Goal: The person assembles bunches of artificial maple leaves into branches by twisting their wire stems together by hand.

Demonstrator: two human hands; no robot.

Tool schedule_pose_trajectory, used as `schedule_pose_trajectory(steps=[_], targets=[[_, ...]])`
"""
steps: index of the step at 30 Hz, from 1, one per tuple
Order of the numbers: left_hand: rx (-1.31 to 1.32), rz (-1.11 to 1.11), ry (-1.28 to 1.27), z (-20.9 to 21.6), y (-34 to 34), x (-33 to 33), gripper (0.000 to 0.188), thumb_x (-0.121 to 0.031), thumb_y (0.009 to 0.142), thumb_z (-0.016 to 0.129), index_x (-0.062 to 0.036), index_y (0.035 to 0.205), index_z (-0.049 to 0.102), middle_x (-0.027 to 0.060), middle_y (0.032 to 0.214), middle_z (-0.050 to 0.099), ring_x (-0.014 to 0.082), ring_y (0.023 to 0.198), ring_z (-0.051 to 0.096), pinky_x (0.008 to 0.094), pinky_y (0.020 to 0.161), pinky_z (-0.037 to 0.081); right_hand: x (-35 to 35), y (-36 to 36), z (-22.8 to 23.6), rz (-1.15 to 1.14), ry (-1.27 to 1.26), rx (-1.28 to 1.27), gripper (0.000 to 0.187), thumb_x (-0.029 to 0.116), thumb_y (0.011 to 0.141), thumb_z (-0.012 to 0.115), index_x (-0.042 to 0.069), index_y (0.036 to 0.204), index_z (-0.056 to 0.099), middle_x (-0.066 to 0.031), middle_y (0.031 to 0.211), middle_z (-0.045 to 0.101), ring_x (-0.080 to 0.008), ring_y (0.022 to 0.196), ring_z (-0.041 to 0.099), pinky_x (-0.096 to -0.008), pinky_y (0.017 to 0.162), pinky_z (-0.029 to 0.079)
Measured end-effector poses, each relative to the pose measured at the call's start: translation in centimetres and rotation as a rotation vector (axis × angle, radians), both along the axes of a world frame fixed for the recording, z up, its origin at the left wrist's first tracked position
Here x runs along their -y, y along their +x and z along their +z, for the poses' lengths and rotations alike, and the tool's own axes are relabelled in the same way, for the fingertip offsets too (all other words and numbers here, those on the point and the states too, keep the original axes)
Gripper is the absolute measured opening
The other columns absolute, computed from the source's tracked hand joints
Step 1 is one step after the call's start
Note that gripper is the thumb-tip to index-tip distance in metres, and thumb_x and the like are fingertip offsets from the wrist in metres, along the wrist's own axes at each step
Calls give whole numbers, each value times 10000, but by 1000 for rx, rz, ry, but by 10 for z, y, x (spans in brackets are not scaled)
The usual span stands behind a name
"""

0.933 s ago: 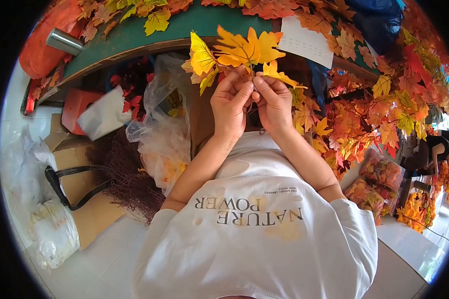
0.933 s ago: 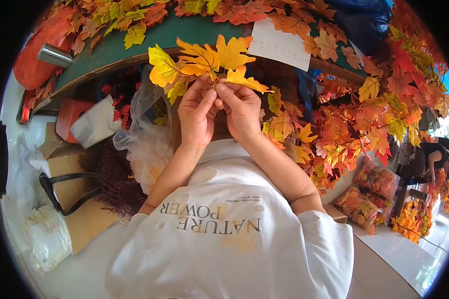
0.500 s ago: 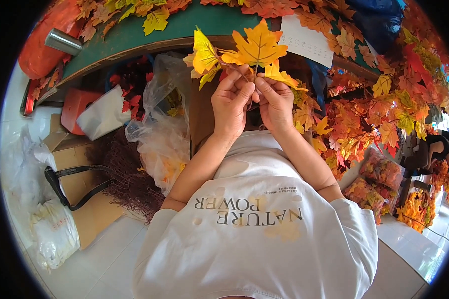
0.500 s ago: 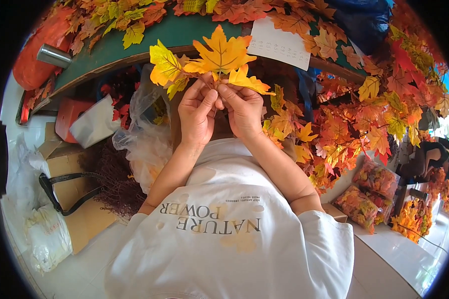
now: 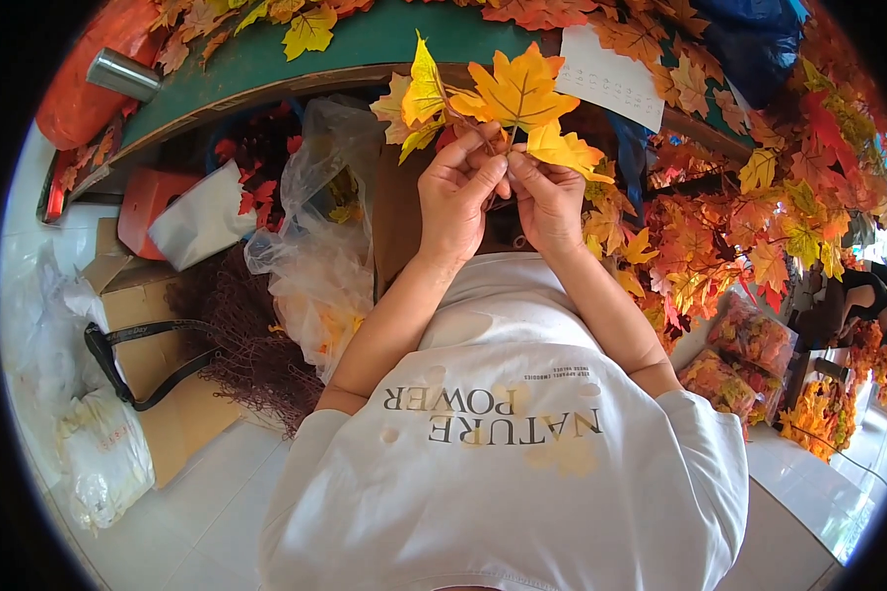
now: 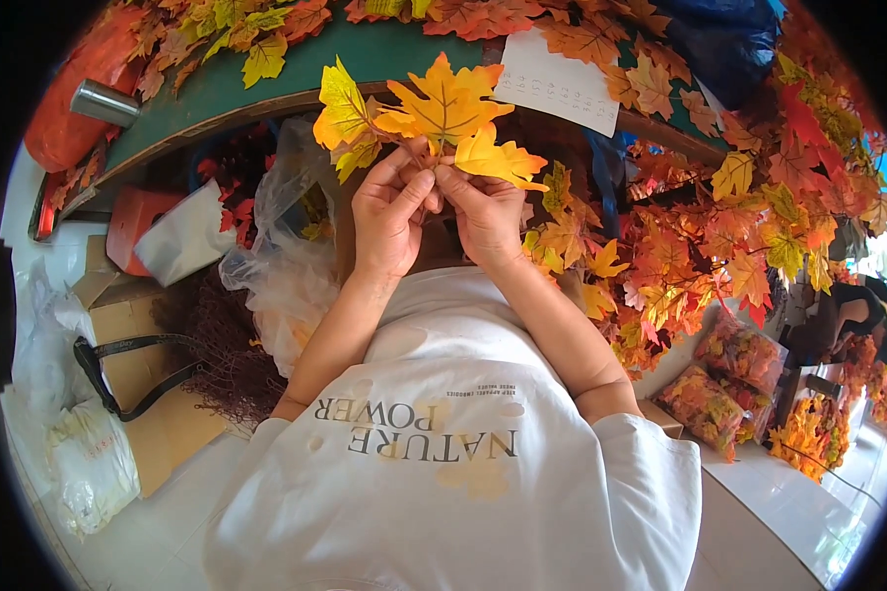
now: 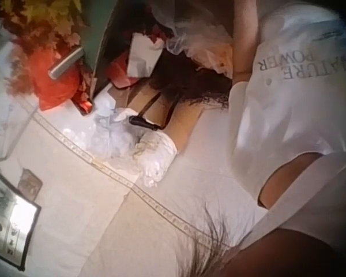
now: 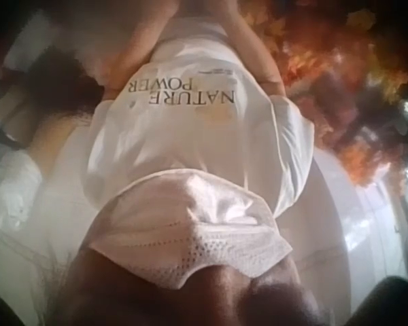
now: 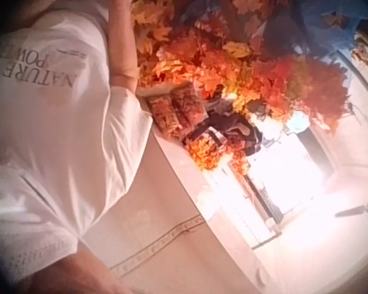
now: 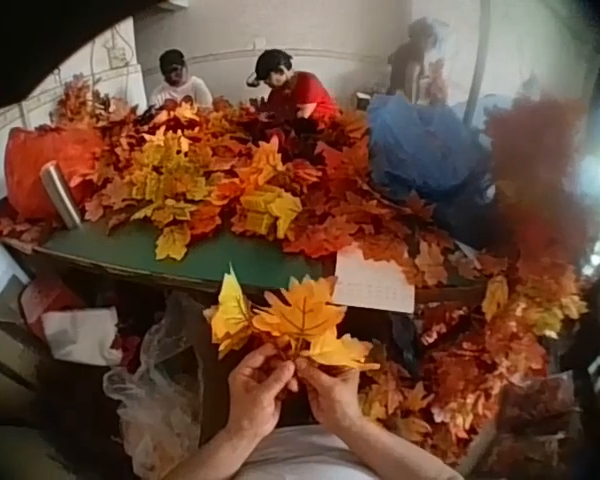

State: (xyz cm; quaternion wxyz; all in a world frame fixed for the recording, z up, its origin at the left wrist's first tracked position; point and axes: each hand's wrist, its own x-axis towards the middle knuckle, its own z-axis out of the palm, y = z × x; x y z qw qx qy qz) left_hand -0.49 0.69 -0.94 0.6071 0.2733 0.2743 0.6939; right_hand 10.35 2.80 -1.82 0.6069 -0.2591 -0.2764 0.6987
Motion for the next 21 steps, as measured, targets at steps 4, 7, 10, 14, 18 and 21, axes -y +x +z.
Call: schedule_pose_trajectory(steps=[4,7,10,14,18,21], targets=[[-16,13,-3,-1,-2,-2,348,40,829,599,63,1169,530,41,842,590,83,645,516,202,596,453,2,-2,-1,-12,-15,28,172,-53,802,627,1,965,617,-68,885,646,-127,739,599,-243,658,492],[-44,14,-9,1,-3,-3,341,37,830,600,60,1164,534,32,813,578,86,640,515,199,593,450,-1,0,-1,13,23,54,171,-44,805,630,-7,971,615,-71,896,647,-130,764,607,-237,681,497],[-34,22,-26,1,-1,-3,336,31,832,601,52,1160,533,23,783,557,91,637,515,202,597,449,-5,4,-6,67,19,80,163,-37,811,624,-19,972,618,-75,905,650,-125,785,610,-227,702,497],[7,80,-28,-9,-7,-7,336,17,834,610,42,1157,524,9,749,518,101,636,514,219,600,449,-16,11,0,181,53,418,176,-75,800,565,-39,960,629,-66,883,657,-113,777,610,-227,711,494],[4,88,-30,-9,-6,-8,336,7,835,613,39,1156,520,8,754,513,109,627,516,223,588,445,-33,20,-2,183,263,1105,233,-61,768,515,-32,972,623,-59,912,647,-95,744,582,-214,688,465],[6,78,-29,-9,-7,-8,330,-1,838,611,33,1155,524,9,757,519,111,613,522,208,560,430,-42,7,-11,214,130,623,240,-94,786,471,-19,970,606,-49,841,635,-121,742,606,-259,657,490]])
